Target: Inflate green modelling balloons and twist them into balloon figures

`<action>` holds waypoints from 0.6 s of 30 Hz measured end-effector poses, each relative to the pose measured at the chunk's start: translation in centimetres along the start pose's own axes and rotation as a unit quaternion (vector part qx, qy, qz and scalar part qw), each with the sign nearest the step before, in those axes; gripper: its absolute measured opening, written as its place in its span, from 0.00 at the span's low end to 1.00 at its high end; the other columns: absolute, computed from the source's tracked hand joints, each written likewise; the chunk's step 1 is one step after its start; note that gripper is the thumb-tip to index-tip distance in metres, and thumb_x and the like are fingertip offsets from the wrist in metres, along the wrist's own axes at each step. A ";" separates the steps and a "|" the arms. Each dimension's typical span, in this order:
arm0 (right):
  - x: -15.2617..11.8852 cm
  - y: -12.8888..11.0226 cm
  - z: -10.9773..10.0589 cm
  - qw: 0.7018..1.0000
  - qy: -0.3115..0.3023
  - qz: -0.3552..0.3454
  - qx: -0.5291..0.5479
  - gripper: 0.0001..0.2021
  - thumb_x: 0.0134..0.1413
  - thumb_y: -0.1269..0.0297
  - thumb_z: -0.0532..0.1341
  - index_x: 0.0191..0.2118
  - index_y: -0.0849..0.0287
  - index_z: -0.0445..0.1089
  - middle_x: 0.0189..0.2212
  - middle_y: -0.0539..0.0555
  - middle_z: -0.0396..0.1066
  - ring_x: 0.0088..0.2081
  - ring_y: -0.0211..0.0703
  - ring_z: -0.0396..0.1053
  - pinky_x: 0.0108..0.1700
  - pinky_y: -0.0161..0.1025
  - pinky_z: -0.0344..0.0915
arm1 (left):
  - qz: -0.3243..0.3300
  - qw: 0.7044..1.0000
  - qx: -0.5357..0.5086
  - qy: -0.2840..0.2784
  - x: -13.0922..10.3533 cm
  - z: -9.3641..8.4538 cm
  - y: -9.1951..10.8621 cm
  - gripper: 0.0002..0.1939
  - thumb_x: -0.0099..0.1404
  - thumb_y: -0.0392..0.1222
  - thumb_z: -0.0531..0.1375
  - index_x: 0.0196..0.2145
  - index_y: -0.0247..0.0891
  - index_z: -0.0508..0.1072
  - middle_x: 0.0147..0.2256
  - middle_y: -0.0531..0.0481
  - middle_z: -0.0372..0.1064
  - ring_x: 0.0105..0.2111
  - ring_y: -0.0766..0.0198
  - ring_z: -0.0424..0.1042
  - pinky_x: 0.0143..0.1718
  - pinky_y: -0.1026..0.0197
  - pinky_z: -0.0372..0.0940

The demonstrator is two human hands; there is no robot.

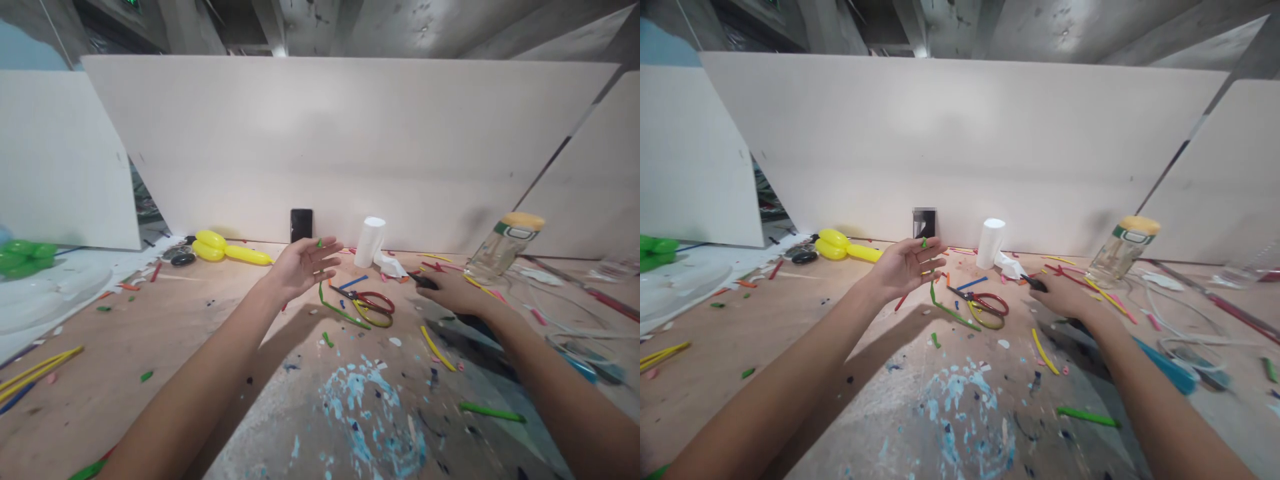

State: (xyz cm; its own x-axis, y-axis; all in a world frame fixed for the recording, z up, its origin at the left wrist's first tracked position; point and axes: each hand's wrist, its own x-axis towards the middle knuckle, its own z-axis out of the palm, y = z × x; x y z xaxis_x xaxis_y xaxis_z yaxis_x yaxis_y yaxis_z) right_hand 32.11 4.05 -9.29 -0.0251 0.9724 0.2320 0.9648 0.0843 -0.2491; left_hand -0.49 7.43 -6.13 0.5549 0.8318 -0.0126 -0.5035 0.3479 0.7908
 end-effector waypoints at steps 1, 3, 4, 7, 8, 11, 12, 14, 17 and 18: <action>-0.4 -2.3 -1.1 0.998 -0.024 -0.049 0.030 0.10 0.49 0.57 0.61 0.33 0.57 0.73 0.31 0.55 0.74 0.32 0.46 0.69 0.33 0.37 0.62 | 0.006 1.000 0.013 -0.012 0.0 0.2 -0.1 0.11 0.61 0.42 0.57 0.37 0.37 0.76 0.44 0.46 0.74 0.38 0.58 0.72 0.41 0.55 0.63; -1.3 -7.6 -3.2 0.992 0.008 -0.074 0.100 0.15 0.53 0.51 0.58 0.33 0.58 0.72 0.26 0.53 0.72 0.28 0.44 0.67 0.30 0.37 0.60 | 0.024 0.998 0.039 -0.039 -0.1 0.8 -0.3 0.12 0.62 0.45 0.56 0.39 0.39 0.76 0.46 0.46 0.73 0.41 0.58 0.71 0.43 0.55 0.62; -1.8 -10.2 -4.2 0.987 0.023 -0.075 0.142 0.16 0.53 0.49 0.58 0.32 0.58 0.72 0.22 0.52 0.69 0.25 0.41 0.65 0.27 0.36 0.58 | 0.036 0.997 0.050 -0.052 -0.2 1.2 -0.4 0.13 0.63 0.46 0.56 0.41 0.40 0.76 0.47 0.46 0.72 0.43 0.57 0.70 0.45 0.54 0.61; -2.4 -16.6 -5.8 0.949 0.009 -0.101 0.298 0.17 0.56 0.48 0.56 0.32 0.58 0.71 0.16 0.48 0.64 0.18 0.35 0.60 0.23 0.34 0.55 | 0.090 0.989 0.077 -0.083 -0.6 2.5 -0.5 0.16 0.64 0.48 0.55 0.45 0.41 0.74 0.52 0.45 0.68 0.51 0.53 0.65 0.50 0.52 0.57; -2.2 -17.9 -5.9 0.936 0.005 -0.109 0.334 0.18 0.56 0.48 0.56 0.31 0.59 0.71 0.15 0.47 0.62 0.17 0.34 0.59 0.22 0.34 0.55 | 0.113 0.986 0.085 -0.086 -0.8 2.9 -0.5 0.16 0.64 0.49 0.55 0.46 0.41 0.74 0.53 0.45 0.67 0.53 0.52 0.64 0.51 0.51 0.57; -1.0 -19.6 -5.3 0.900 -0.002 -0.117 0.419 0.19 0.55 0.48 0.58 0.24 0.59 0.66 0.12 0.46 0.59 0.16 0.33 0.58 0.22 0.34 0.56 | 0.178 0.975 0.112 -0.072 -1.5 3.6 0.0 0.16 0.64 0.48 0.55 0.46 0.41 0.74 0.52 0.45 0.68 0.55 0.50 0.62 0.52 0.50 0.56; -0.6 -19.6 -5.0 0.888 -0.002 -0.115 0.445 0.20 0.54 0.48 0.58 0.22 0.59 0.64 0.12 0.46 0.58 0.16 0.33 0.58 0.22 0.34 0.57 | 0.192 0.972 0.122 -0.068 -1.7 3.7 0.2 0.16 0.64 0.48 0.56 0.45 0.41 0.75 0.52 0.45 0.69 0.54 0.50 0.62 0.52 0.50 0.56; -0.1 -19.4 -4.3 0.865 -0.003 -0.110 0.489 0.20 0.54 0.50 0.60 0.20 0.59 0.61 0.11 0.46 0.58 0.15 0.33 0.57 0.21 0.33 0.57 | 0.206 0.966 0.141 -0.070 -2.0 3.8 0.5 0.15 0.63 0.48 0.56 0.44 0.41 0.76 0.51 0.45 0.69 0.54 0.49 0.62 0.52 0.50 0.56; -0.2 -19.1 -3.8 0.849 0.004 -0.105 0.519 0.16 0.52 0.54 0.62 0.22 0.59 0.62 0.11 0.45 0.58 0.15 0.33 0.57 0.20 0.33 0.57 | 0.212 0.960 0.155 -0.100 -2.3 3.8 0.8 0.15 0.63 0.47 0.57 0.43 0.41 0.76 0.51 0.45 0.69 0.54 0.50 0.63 0.51 0.51 0.56; -0.3 -19.1 -3.7 0.848 0.010 -0.104 0.520 0.14 0.52 0.55 0.62 0.23 0.59 0.64 0.11 0.45 0.58 0.15 0.33 0.57 0.20 0.33 0.57 | 0.209 0.959 0.155 -0.111 -2.4 3.8 0.9 0.15 0.63 0.47 0.57 0.43 0.40 0.77 0.51 0.44 0.69 0.53 0.50 0.63 0.51 0.51 0.56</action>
State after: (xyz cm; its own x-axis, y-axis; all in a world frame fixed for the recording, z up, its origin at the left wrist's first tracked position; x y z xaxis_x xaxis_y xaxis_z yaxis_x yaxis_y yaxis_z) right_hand 14.62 1.30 -1.08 -0.1513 0.9097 0.3866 0.1873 0.4104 -0.8924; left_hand 0.25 4.14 -3.09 0.4921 0.7455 0.4494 -0.5111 -0.1705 0.8425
